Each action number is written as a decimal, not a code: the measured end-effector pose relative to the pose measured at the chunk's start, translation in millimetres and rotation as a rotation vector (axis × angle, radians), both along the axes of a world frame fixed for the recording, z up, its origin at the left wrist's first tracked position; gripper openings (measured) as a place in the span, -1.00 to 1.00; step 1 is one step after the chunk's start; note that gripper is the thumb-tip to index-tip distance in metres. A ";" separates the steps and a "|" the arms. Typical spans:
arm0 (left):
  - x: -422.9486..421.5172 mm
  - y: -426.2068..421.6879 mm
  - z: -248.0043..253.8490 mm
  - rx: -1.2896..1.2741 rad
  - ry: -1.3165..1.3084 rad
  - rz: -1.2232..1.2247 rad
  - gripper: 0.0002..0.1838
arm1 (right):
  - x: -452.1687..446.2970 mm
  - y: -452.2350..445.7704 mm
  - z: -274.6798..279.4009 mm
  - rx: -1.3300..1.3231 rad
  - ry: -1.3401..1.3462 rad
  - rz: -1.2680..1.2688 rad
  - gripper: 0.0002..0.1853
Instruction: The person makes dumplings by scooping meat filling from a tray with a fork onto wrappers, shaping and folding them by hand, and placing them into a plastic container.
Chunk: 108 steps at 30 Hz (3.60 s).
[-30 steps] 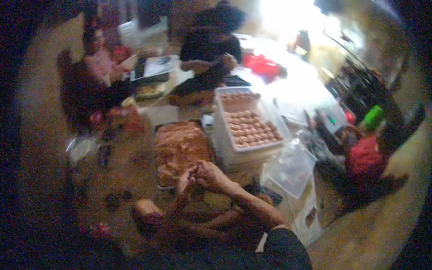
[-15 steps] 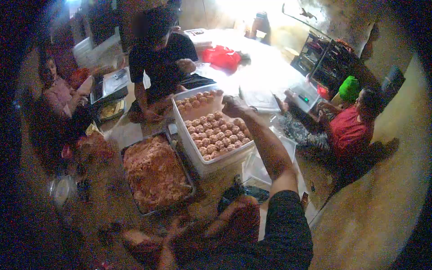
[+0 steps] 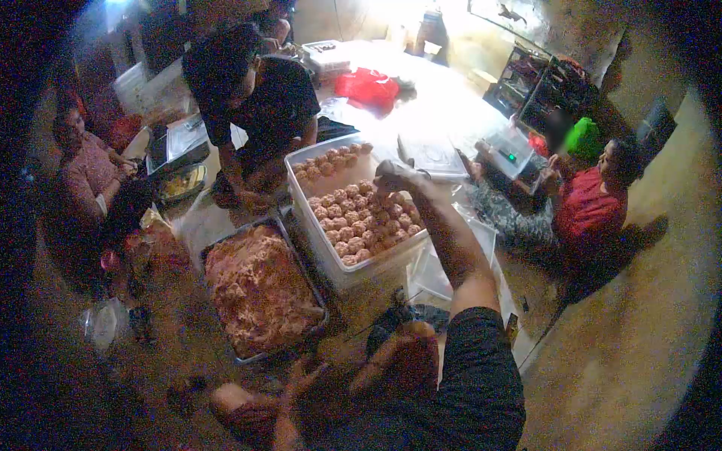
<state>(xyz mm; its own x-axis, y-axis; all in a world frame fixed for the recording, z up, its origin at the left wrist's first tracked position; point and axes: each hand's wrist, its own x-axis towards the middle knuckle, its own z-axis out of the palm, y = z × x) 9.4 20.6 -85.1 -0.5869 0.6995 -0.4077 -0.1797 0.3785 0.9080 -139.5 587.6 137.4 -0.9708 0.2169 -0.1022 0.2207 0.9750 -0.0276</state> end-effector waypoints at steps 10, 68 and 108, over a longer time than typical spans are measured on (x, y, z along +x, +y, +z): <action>13.1 5.9 -36.8 0.030 -0.007 0.086 -0.43 | 241.4 -135.6 17.0 -0.283 0.398 -0.187 -0.74; 156.3 364.0 94.7 0.727 0.096 -0.574 -0.06 | 388.7 -85.4 -129.8 -0.528 0.827 -1.188 -0.25; 28.6 335.7 38.3 0.420 0.086 -0.128 -0.23 | 294.8 -156.0 -106.4 -0.561 0.833 -0.716 -0.61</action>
<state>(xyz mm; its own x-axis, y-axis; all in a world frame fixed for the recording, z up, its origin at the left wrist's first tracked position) 37.9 356.3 -46.8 -0.5040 0.8633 -0.0260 -0.0724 -0.0123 0.9973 155.3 431.6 31.1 -0.4646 0.8524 0.2398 0.4153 0.4490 -0.7912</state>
